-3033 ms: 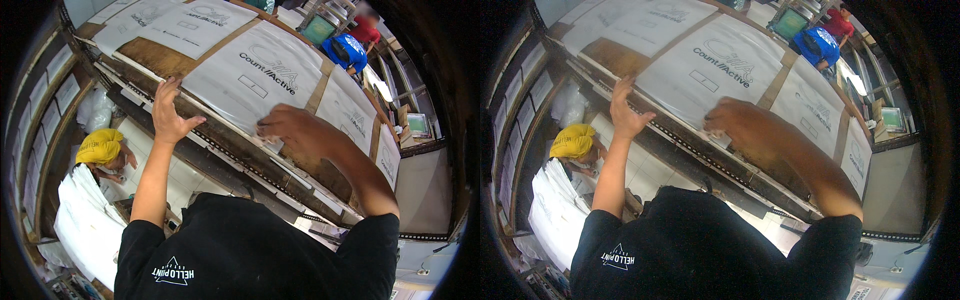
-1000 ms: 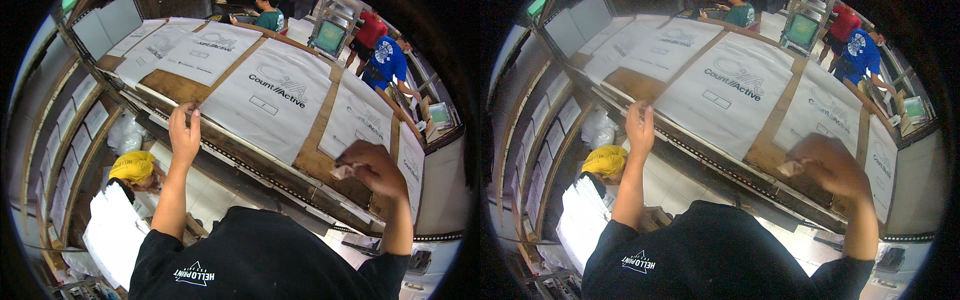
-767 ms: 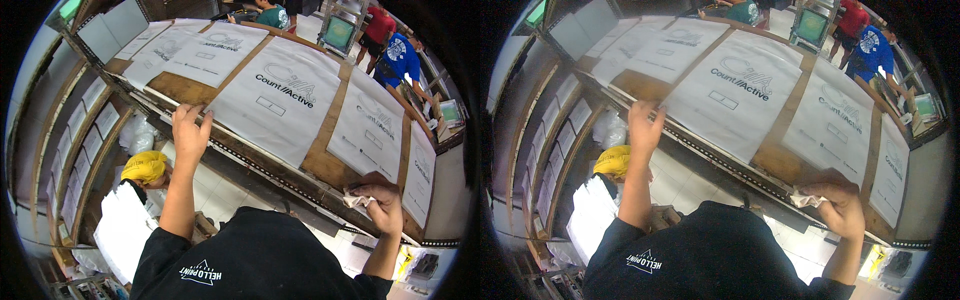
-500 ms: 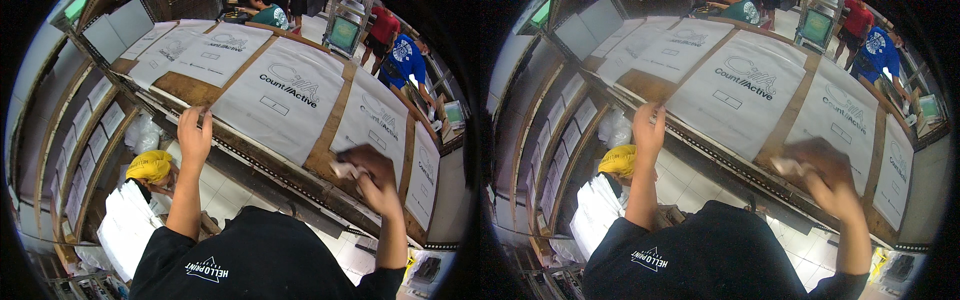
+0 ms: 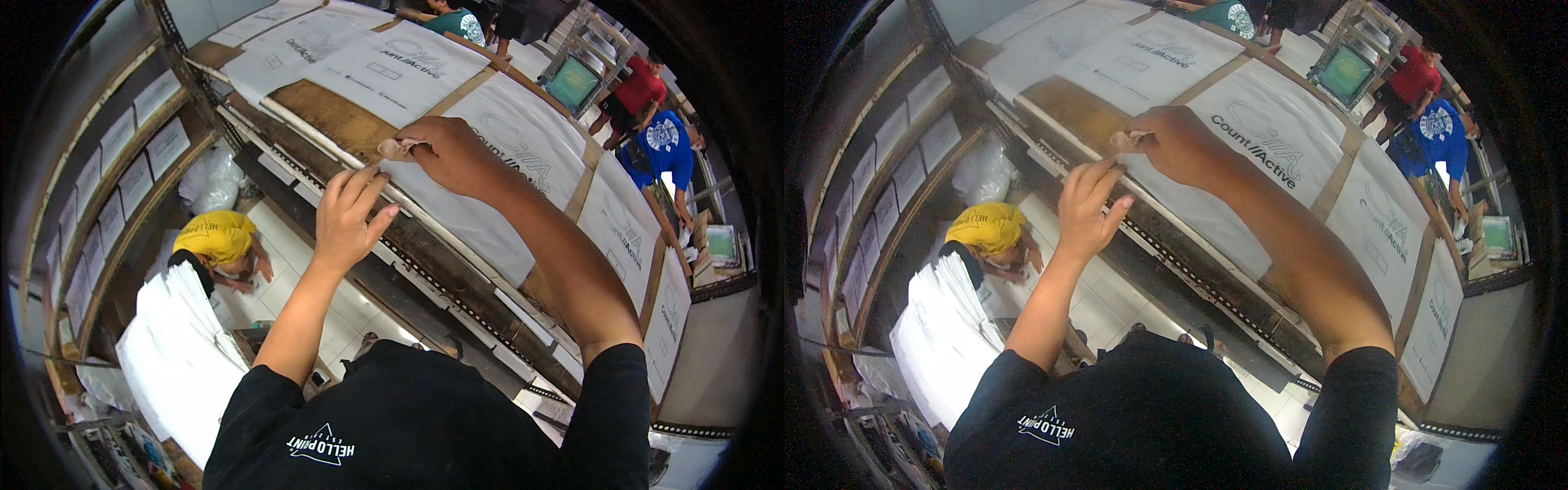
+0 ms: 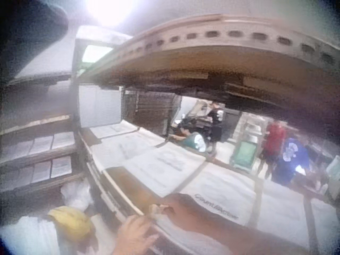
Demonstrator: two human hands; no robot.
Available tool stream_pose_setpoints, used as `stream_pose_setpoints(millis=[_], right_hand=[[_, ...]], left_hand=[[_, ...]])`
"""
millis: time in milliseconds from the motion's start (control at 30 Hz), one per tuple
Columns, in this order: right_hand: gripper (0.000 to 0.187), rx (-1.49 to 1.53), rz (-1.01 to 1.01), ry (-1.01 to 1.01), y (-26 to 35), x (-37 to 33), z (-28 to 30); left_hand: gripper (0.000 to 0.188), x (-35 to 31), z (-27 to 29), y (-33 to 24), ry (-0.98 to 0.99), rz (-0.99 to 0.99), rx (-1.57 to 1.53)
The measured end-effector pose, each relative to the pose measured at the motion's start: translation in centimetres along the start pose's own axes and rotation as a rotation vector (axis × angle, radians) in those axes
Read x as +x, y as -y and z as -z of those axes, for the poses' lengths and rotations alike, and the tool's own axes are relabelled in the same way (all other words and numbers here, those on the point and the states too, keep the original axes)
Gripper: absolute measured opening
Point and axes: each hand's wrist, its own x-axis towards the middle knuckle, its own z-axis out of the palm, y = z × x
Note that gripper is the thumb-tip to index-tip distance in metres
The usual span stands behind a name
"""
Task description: The person cleans a stack of printed plastic sheets. The person applies a liquid from a bottle onto a cloth and wipes the surface of each sheet one at a time, moving each finished sheet to a shelf above.
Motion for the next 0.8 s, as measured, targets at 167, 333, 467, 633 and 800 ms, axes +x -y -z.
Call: stream_pose_setpoints(millis=[167, 333, 467, 633, 800], right_hand=[[0.026, -0.032, -0.176, 0.029, 0.8, 0.6, -1.6], [0.023, 0.048, -0.275, 0.048, 1.6, 3.1, -3.2], [0.023, 0.104, -0.26, -0.065, -0.2, 4.8, -2.4], [0.029, 0.119, -0.489, 0.004, 1.6, 2.4, 0.1], [0.029, 0.055, -0.421, 0.037, 1.2, 2.2, -2.2]], left_hand=[[0.044, -0.6, -0.2, 0.5, -0.037, 0.016, 0.005], [0.042, -0.6, -0.7, 0.8, -0.091, 0.005, 0.021], [0.041, -0.3, -0.9, 1.1, -0.11, -0.021, 0.03], [0.042, -0.7, -0.7, 1.6, -0.098, -0.013, 0.018], [0.041, -0.7, -1.1, 1.7, -0.11, -0.013, -0.008]])
